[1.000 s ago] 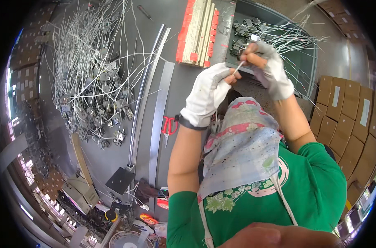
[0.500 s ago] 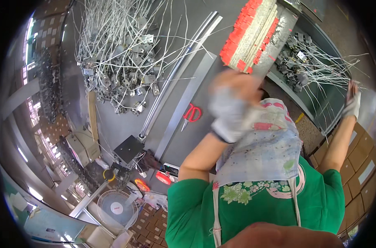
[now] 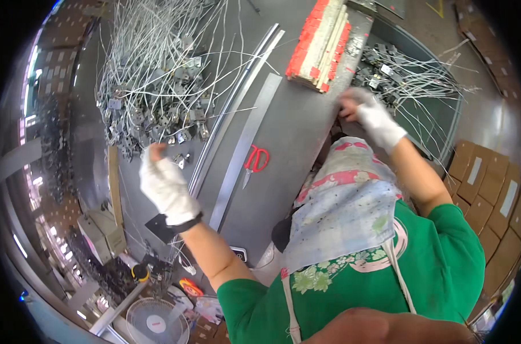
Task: Manually inserting electrical wires into a red connector assembly at a workbench.
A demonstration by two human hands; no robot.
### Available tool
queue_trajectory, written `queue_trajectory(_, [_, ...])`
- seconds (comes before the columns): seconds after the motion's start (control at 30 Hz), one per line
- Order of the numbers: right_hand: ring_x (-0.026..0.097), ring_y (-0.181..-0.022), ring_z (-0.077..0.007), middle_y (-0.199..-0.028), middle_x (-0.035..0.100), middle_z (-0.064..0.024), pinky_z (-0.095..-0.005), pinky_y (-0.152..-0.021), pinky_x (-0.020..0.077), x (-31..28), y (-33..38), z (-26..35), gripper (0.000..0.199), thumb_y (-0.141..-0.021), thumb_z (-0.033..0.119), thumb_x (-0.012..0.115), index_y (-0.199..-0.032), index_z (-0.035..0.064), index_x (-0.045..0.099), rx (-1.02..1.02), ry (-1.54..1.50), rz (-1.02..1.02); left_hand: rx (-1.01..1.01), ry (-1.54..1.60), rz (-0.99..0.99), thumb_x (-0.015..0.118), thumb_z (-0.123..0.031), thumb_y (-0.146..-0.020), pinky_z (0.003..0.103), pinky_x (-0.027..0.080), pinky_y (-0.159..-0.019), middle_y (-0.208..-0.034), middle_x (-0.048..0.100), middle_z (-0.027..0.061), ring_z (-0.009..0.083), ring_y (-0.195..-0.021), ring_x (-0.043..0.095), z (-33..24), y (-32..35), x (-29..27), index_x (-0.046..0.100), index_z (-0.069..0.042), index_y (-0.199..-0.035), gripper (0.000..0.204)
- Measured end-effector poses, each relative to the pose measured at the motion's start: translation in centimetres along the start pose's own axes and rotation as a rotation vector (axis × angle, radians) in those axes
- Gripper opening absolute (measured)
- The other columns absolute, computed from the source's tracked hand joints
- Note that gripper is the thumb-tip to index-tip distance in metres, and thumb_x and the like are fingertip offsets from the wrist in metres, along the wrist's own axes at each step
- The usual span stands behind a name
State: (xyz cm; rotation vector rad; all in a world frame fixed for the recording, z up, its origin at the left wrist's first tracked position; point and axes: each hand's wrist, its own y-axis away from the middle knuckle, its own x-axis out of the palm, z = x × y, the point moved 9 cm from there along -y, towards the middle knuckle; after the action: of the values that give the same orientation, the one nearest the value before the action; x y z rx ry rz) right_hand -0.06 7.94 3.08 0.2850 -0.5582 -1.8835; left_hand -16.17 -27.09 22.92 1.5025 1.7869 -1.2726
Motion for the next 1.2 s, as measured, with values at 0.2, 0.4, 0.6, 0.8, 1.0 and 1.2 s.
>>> queue_trajectory(0.2, [0.045, -0.051, -0.0043, -0.087, 0.059, -0.0053, -0.0165, -0.041, 0.0312, 6.6, 2.0, 8.3, 0.035, -0.087, 0.024, 0.054, -0.116, 0.0076, 0.044, -0.325, -0.362, 0.023, 0.445, 0.247, 0.565, 0.054, -0.011, -0.080, 0.040, 0.048, -0.062, -0.080, 0.062, 0.0135, 0.0312, -0.069, 0.060, -9.7, 13.5, 15.3, 0.060, -0.013, -0.100, 0.021])
queue_trajectory(0.4, [0.035, -0.048, -0.0045, -0.066, 0.049, 0.0012, -0.0183, -0.042, 0.0280, -6.0, -5.9, 4.8, 0.027, -0.090, 0.026, 0.050, -0.104, 0.0036, 0.051, -0.156, -0.602, -0.443, 0.184, 0.801, 0.651, 0.052, -0.006, -0.084, 0.032, 0.049, -0.072, -0.090, 0.064, 0.0155, 0.0289, -0.081, 0.063, -12.4, 16.7, 20.7, 0.055, -0.010, -0.116, 0.033])
queue_trajectory(0.6, [0.039, -0.053, -0.0056, -0.065, 0.049, 0.0015, -0.0201, -0.049, 0.0324, -10.7, -13.2, 3.8, 0.028, -0.089, 0.022, 0.048, -0.106, -0.0002, 0.054, -0.385, -0.376, -0.490, 0.189, 0.626, 0.721, 0.053, -0.001, -0.081, 0.030, 0.048, -0.073, -0.092, 0.064, 0.0161, 0.0280, -0.084, 0.063, -16.1, 16.5, 26.5, 0.057, -0.005, -0.111, 0.031])
queue_trajectory(0.8, [0.043, -0.055, -0.0087, -0.064, 0.049, 0.0009, -0.0232, -0.049, 0.0347, -13.8, -17.0, 2.3, 0.032, -0.087, 0.024, 0.044, -0.102, -0.0009, 0.058, -0.126, 0.005, -0.362, 0.003, 0.487, 0.705, 0.054, -0.001, -0.080, 0.035, 0.046, -0.058, -0.077, 0.061, 0.0164, 0.0283, -0.062, 0.059, -16.2, 15.5, 30.1, 0.051, -0.015, -0.122, 0.045])
queue_trajectory(1.0, [0.051, -0.063, -0.0100, -0.073, 0.057, -0.0019, -0.0226, -0.059, 0.0426, -14.5, -18.4, 1.7, 0.029, -0.082, 0.023, 0.048, -0.093, -0.0005, 0.062, 0.015, -0.128, -0.259, 0.205, 0.503, 0.636, 0.053, -0.001, -0.077, 0.037, 0.046, -0.059, -0.075, 0.060, 0.0142, 0.0309, -0.064, 0.057, -18.0, 15.6, 30.7, 0.051, -0.017, -0.122, 0.049])
queue_trajectory(1.2, [0.058, -0.078, -0.0142, -0.082, 0.061, -0.0082, -0.0251, -0.072, 0.0451, -11.3, -11.7, 6.6, 0.042, -0.081, 0.021, 0.057, -0.114, -0.0047, 0.052, -0.253, 0.199, -0.455, 0.188, 0.347, 0.722, 0.056, -0.006, -0.073, 0.039, 0.047, -0.063, -0.081, 0.061, 0.0148, 0.0315, -0.069, 0.058, -16.9, 16.3, 32.0, 0.051, -0.020, -0.123, 0.052])
